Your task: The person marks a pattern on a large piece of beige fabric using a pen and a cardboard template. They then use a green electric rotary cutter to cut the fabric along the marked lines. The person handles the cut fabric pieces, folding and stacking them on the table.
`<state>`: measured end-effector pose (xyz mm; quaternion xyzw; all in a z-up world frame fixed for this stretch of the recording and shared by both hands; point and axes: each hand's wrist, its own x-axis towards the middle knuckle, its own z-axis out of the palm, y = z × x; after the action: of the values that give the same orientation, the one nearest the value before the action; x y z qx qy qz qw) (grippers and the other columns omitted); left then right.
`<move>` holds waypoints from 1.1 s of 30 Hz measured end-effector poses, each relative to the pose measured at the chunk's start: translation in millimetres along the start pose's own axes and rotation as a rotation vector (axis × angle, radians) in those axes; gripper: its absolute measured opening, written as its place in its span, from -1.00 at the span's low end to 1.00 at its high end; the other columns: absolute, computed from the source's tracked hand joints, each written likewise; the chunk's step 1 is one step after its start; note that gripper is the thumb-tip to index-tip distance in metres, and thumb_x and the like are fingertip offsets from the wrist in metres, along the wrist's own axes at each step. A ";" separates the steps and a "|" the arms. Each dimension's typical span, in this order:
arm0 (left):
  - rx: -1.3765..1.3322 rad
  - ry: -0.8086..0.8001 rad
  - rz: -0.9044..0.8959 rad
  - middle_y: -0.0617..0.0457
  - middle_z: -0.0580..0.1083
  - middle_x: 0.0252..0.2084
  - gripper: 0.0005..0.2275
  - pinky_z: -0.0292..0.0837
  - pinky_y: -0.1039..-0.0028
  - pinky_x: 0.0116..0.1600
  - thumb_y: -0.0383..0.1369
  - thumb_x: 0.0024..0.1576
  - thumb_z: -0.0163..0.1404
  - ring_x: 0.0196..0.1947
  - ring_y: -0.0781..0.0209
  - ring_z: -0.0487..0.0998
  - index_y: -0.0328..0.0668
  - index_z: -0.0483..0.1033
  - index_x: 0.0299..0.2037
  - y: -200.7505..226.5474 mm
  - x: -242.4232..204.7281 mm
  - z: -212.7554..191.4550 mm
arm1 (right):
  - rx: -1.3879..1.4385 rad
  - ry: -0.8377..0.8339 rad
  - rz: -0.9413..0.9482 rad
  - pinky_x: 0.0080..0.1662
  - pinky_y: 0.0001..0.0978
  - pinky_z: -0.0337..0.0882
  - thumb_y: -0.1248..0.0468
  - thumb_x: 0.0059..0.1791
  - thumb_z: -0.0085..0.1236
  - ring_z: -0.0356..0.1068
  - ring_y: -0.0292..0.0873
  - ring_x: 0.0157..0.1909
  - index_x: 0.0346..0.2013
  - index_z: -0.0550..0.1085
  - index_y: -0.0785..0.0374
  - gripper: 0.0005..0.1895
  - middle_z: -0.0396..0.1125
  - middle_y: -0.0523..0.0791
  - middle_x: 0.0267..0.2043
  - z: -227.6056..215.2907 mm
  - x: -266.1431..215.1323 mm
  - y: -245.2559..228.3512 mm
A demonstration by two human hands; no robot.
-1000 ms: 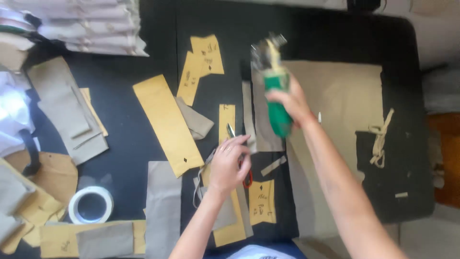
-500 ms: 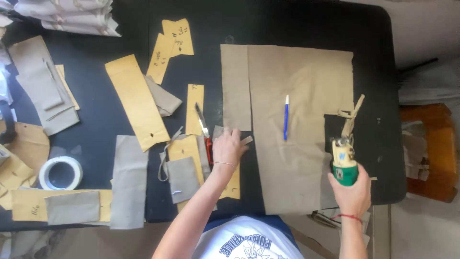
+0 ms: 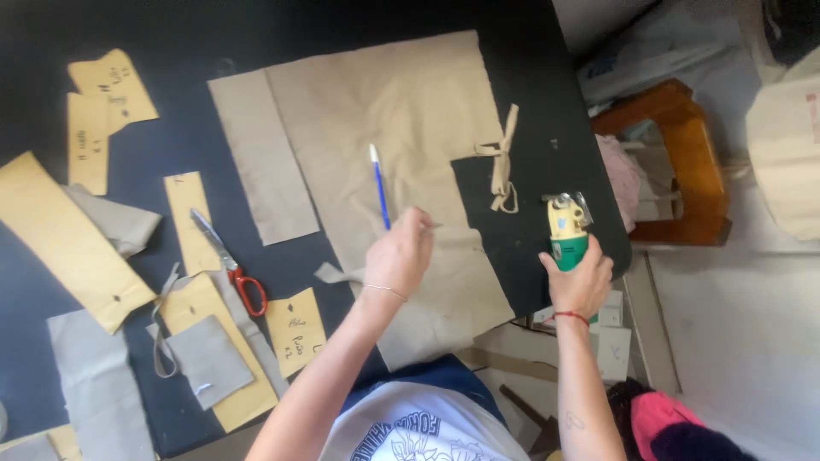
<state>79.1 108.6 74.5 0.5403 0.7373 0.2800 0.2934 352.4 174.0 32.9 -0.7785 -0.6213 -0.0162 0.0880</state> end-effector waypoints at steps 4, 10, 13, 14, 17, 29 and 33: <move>-0.069 -0.068 0.046 0.02 0.40 -0.50 -0.87 0.38 0.25 -0.32 -0.26 0.01 -0.19 -0.44 -0.02 0.50 0.16 0.17 -0.26 28.7 -13.7 25.8 | -0.023 -0.029 -0.116 -0.19 0.03 0.24 0.02 -0.40 0.29 0.24 0.20 -0.19 0.03 0.19 0.11 -0.21 0.15 0.06 -0.24 -3.6 1.2 5.6; -0.406 -0.149 -0.075 0.06 0.36 -0.61 -0.81 0.34 0.23 -0.31 -0.12 -0.04 -0.18 -0.42 -0.03 0.46 0.20 0.21 -0.27 40.2 -59.8 -21.3 | 0.212 0.301 -0.441 -0.14 -0.11 0.09 0.22 -0.36 0.27 0.10 0.03 -0.04 -0.01 0.29 0.12 -0.35 0.06 -0.07 -0.06 -19.6 -18.3 -35.0; -0.516 -0.070 -0.200 -0.12 0.35 -0.60 -0.80 0.25 0.13 -0.38 -0.10 -0.01 -0.20 -0.46 -0.22 0.41 0.13 0.20 -0.26 24.1 -83.1 -46.2 | 0.634 0.173 -0.659 -0.23 -0.37 0.27 0.46 -0.26 0.16 0.19 -0.04 -0.18 -0.18 0.38 0.28 -0.64 0.16 -0.05 -0.19 -20.8 -41.0 -80.5; -0.643 0.054 -0.230 -0.15 0.33 -0.63 -0.84 0.22 0.18 -0.40 -0.17 0.02 -0.22 -0.53 -0.16 0.37 0.02 0.20 -0.32 16.7 -91.9 -52.7 | 0.720 0.000 -0.665 -0.32 -0.40 0.31 0.46 -0.22 0.13 0.25 -0.05 -0.28 -0.22 0.39 0.33 -0.72 0.19 -0.03 -0.25 -15.7 -47.9 -95.2; -0.797 0.354 -0.252 -0.08 0.30 -0.66 -0.87 0.22 0.34 -0.42 -0.26 0.05 -0.26 -0.60 0.05 0.31 -0.10 0.21 -0.41 -7.7 -121.6 -69.6 | 0.817 -0.276 -0.781 -0.40 -0.45 0.36 0.44 -0.18 0.09 0.32 -0.10 -0.38 -0.30 0.41 0.32 -0.83 0.24 -0.06 -0.34 -15.3 -68.0 -149.9; -0.464 1.457 -0.579 0.14 0.16 -0.65 -0.84 0.11 0.60 -0.44 -0.32 0.09 -0.28 -0.64 0.38 0.14 -0.08 0.14 -0.53 -161.0 -331.9 -172.9 | 0.494 -0.166 -1.581 -0.06 -0.22 0.25 0.39 -0.21 0.06 0.29 0.02 -0.13 -0.29 0.43 0.31 -0.80 0.30 0.03 -0.22 40.1 -141.0 -297.1; -0.329 1.769 -0.720 0.20 0.11 -0.61 -0.85 -0.02 0.68 -0.64 -0.26 0.09 -0.32 -0.73 0.49 0.09 -0.07 0.06 -0.46 -254.8 -422.2 -238.1 | 0.415 0.051 -1.567 0.00 -0.30 0.28 0.42 -0.10 0.07 0.34 -0.06 -0.13 -0.25 0.50 0.31 -0.85 0.36 -0.02 -0.21 51.2 -147.5 -294.8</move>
<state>-154.1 -386.1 103.2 -0.1718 0.7645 0.5782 -0.2274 28.5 102.4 -3.0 -0.0843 -0.9742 0.0250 0.2078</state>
